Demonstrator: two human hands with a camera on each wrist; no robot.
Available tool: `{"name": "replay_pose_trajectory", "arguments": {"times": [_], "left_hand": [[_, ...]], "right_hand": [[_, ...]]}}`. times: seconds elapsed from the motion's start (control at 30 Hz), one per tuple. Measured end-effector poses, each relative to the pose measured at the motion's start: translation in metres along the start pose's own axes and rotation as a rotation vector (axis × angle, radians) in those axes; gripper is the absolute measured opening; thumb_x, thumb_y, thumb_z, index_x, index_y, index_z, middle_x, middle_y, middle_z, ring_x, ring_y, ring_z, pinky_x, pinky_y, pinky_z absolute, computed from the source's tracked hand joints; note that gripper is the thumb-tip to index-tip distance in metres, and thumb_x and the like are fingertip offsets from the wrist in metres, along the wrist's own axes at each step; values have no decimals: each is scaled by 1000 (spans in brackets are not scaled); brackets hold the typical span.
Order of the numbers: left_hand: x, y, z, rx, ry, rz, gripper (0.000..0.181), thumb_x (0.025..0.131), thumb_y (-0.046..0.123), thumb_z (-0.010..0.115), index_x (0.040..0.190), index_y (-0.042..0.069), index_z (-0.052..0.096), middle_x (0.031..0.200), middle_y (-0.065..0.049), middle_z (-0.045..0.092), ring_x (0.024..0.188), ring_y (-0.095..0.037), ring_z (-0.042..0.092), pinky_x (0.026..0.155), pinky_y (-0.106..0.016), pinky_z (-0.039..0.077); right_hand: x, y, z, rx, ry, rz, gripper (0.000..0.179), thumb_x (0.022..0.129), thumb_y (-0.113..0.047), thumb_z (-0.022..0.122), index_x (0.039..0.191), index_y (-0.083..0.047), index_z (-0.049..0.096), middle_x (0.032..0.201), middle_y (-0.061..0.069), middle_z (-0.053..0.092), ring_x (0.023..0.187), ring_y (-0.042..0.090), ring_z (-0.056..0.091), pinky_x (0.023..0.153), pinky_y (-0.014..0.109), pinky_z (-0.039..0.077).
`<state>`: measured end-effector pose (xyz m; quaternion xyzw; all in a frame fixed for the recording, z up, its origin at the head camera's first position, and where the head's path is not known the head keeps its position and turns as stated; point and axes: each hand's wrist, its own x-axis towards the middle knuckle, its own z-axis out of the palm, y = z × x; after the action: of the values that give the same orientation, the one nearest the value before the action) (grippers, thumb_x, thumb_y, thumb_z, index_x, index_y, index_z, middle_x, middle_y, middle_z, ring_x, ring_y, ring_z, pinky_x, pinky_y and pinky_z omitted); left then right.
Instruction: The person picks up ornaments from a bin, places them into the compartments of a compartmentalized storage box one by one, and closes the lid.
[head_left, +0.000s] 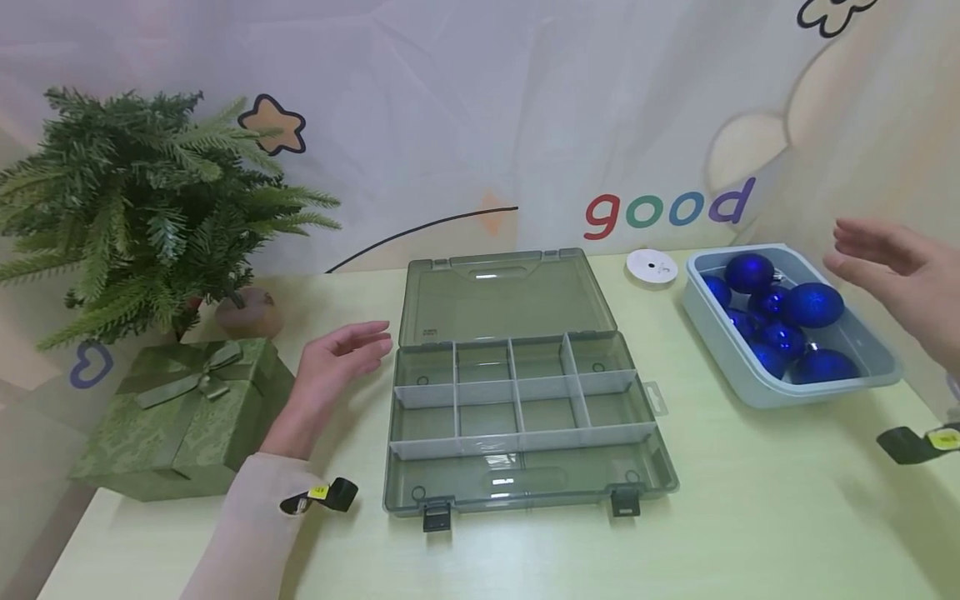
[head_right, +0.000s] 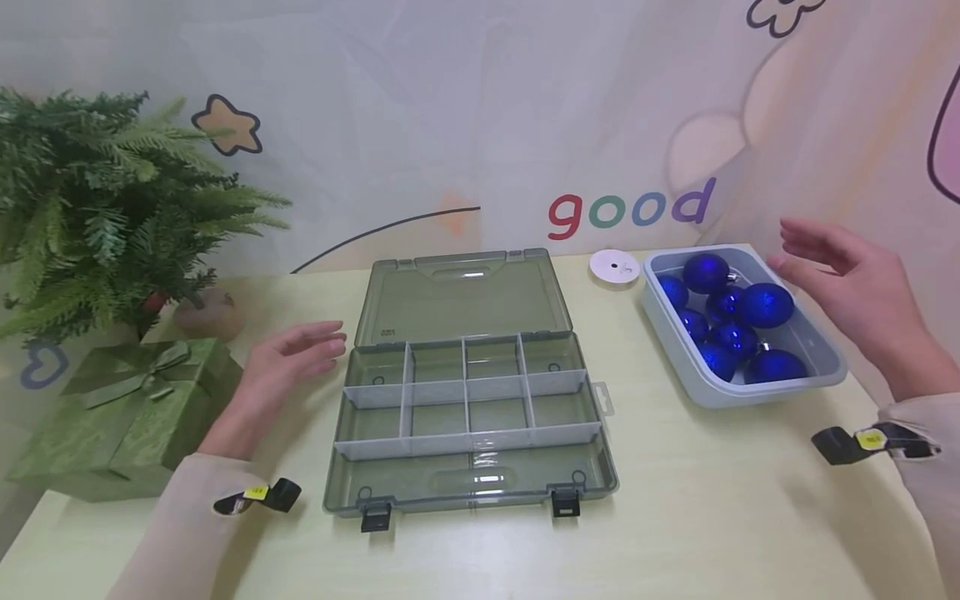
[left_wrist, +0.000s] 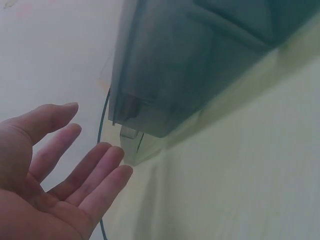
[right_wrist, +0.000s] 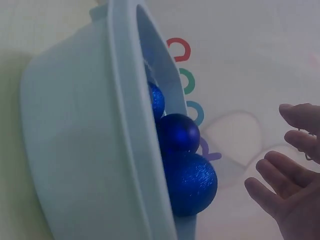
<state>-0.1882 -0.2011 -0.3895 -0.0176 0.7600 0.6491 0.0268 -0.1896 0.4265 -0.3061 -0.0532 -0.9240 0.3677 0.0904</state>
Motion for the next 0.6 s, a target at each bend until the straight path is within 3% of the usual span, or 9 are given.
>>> {"name": "replay_pose_trajectory", "arguments": {"times": [0.23, 0.47, 0.5, 0.6], "left_hand": [[1, -9, 0, 0, -21, 3, 45, 99, 21, 80, 137, 0, 69, 119, -3, 77, 111, -27, 72, 98, -36, 59], [-1, -15, -1, 24, -50, -5, 44, 98, 25, 81, 136, 4, 72, 126, -6, 75, 115, -19, 68, 101, -31, 55], [-2, -15, -1, 38, -53, -10, 44, 97, 27, 81, 135, 6, 72, 128, -6, 74, 116, -18, 67, 102, -31, 54], [-4, -15, -3, 66, -63, -24, 44, 96, 30, 82, 134, 8, 74, 130, -6, 73, 119, -17, 65, 103, -32, 51]], "right_hand": [[1, 14, 0, -31, -39, 18, 74, 107, -54, 57, 170, -31, 26, 171, 19, 30, 156, 44, 26, 120, 75, 18], [1, 28, 2, -70, -53, -14, 75, 108, -45, 61, 169, -14, 30, 163, 32, 36, 151, 46, 36, 120, 67, 26], [0, 29, 3, -79, -52, -22, 75, 108, -44, 61, 168, -12, 30, 162, 33, 36, 150, 47, 37, 121, 64, 27], [0, 35, 4, -105, -49, -44, 74, 108, -43, 61, 167, -9, 32, 161, 34, 38, 149, 43, 41, 118, 29, 38]]}}
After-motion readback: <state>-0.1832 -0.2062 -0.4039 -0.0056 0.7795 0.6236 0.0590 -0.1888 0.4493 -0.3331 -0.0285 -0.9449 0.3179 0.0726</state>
